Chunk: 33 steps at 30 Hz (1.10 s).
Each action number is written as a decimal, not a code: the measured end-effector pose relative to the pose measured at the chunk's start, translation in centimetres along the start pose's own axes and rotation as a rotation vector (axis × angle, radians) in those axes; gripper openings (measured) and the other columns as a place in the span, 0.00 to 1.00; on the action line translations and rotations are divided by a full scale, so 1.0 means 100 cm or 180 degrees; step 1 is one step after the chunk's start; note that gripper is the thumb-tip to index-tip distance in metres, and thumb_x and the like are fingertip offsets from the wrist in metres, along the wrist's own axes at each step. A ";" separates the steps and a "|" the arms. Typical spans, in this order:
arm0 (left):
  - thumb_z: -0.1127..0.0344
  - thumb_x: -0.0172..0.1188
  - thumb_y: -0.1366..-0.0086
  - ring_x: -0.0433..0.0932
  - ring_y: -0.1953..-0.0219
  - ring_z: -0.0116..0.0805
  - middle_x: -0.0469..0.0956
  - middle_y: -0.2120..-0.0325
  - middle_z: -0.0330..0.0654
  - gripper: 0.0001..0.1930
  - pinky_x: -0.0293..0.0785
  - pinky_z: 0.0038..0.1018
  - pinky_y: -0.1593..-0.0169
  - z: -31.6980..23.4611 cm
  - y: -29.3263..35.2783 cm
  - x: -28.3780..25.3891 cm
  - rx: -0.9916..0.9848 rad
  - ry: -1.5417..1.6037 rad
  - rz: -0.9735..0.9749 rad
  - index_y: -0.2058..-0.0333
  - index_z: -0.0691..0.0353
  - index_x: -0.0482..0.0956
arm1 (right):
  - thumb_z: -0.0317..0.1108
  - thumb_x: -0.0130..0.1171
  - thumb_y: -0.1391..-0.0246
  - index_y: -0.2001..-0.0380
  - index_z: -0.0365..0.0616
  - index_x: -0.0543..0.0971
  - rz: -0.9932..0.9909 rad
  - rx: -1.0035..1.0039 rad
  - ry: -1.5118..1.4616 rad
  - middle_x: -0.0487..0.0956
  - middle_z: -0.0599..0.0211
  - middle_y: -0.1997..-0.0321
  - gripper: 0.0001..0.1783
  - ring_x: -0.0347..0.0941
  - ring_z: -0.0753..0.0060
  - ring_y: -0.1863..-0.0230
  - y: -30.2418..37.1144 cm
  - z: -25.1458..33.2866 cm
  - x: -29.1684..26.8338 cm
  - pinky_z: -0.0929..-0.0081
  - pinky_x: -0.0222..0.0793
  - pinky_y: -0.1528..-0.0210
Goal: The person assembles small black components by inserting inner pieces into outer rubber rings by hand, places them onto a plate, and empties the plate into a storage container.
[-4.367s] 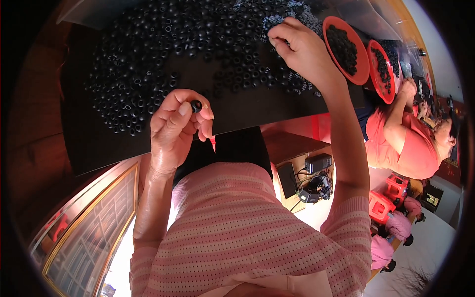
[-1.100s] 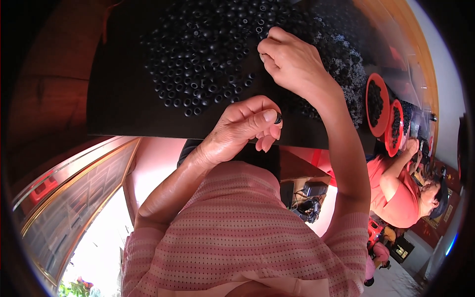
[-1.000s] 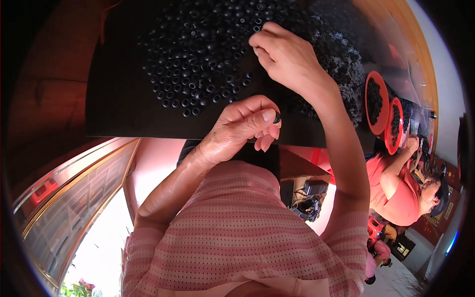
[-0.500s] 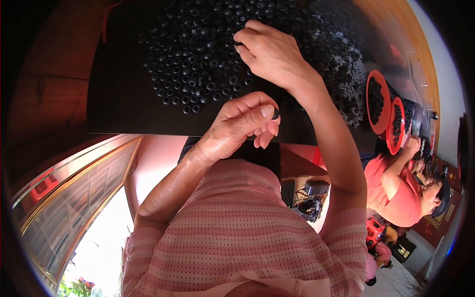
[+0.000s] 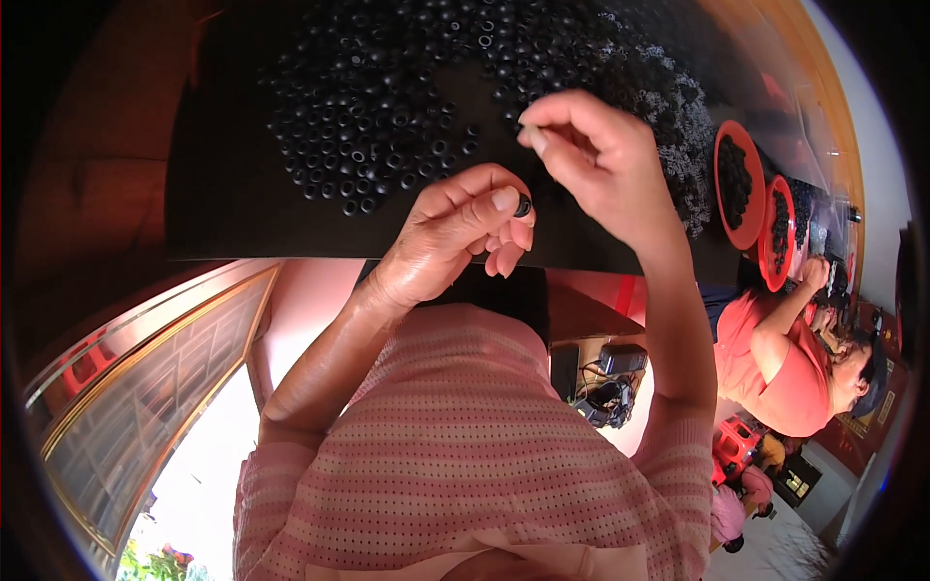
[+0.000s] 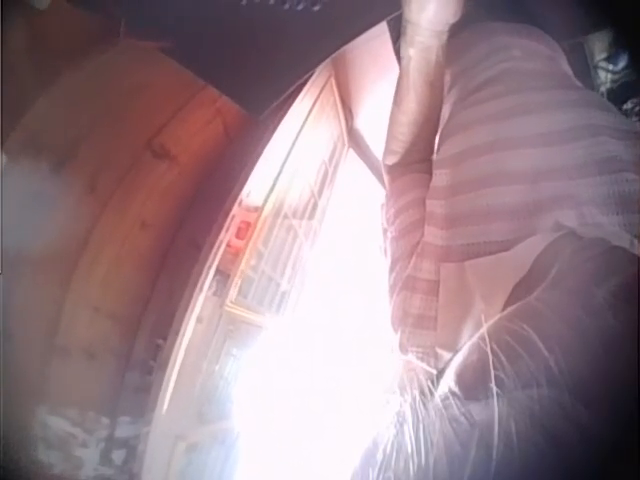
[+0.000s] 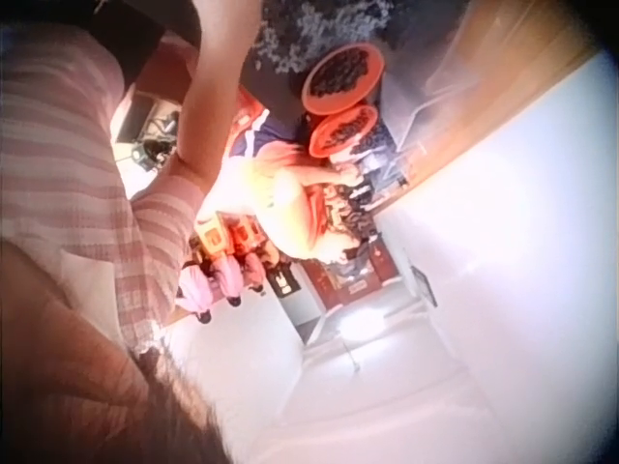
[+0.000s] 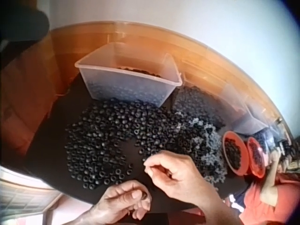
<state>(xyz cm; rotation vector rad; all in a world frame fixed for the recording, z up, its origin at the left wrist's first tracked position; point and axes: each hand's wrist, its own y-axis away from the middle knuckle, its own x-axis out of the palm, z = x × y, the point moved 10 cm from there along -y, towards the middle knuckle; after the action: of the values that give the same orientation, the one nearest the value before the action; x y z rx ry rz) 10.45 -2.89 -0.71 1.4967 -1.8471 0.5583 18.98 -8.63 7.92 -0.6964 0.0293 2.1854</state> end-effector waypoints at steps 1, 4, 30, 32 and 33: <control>0.59 0.48 0.30 0.72 0.81 0.29 0.75 0.74 0.43 0.15 0.66 0.21 0.78 0.000 0.000 0.000 0.0011 0.0003 0.0012 0.62 0.68 0.72 | 0.20 0.56 0.49 0.67 0.39 0.78 -0.0019 -0.0062 0.0036 0.74 0.70 0.75 0.06 0.68 0.84 0.77 0.007 0.005 -0.001 0.83 0.63 0.75; 0.59 0.47 0.29 0.72 0.80 0.28 0.76 0.74 0.42 0.14 0.65 0.20 0.77 -0.001 -0.001 0.002 0.0029 0.0047 -0.0015 0.62 0.66 0.72 | 0.22 0.57 0.46 0.67 0.36 0.77 0.0054 -0.0238 0.0024 0.74 0.71 0.73 0.03 0.67 0.86 0.75 0.026 0.015 -0.002 0.85 0.62 0.73; 0.60 0.47 0.29 0.71 0.80 0.27 0.76 0.75 0.41 0.14 0.68 0.21 0.75 -0.004 0.001 0.006 0.0084 -0.0058 -0.0023 0.64 0.66 0.73 | 0.16 0.60 0.52 0.66 0.36 0.77 -0.0748 -0.1089 0.0233 0.77 0.60 0.69 0.09 0.75 0.71 0.72 0.076 0.039 -0.004 0.79 0.70 0.72; 0.60 0.47 0.29 0.71 0.80 0.27 0.76 0.75 0.41 0.14 0.68 0.21 0.75 -0.004 0.001 0.006 0.0075 -0.0064 -0.0016 0.64 0.66 0.73 | 0.15 0.61 0.53 0.66 0.36 0.77 -0.0827 -0.1191 0.0316 0.77 0.59 0.69 0.10 0.76 0.70 0.73 0.077 0.045 -0.006 0.79 0.71 0.74; 0.60 0.47 0.29 0.71 0.80 0.27 0.76 0.75 0.41 0.14 0.68 0.21 0.74 -0.004 0.001 0.006 0.0071 -0.0061 0.0002 0.64 0.66 0.73 | 0.15 0.61 0.53 0.66 0.36 0.77 -0.0825 -0.1193 0.0314 0.77 0.59 0.69 0.10 0.76 0.70 0.73 0.077 0.046 -0.006 0.79 0.71 0.74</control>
<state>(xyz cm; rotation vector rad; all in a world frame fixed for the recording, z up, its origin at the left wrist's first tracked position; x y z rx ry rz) 10.36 -3.02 0.02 1.5210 -1.8617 0.5684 11.56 -12.98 10.45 -0.9589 -0.4071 1.9220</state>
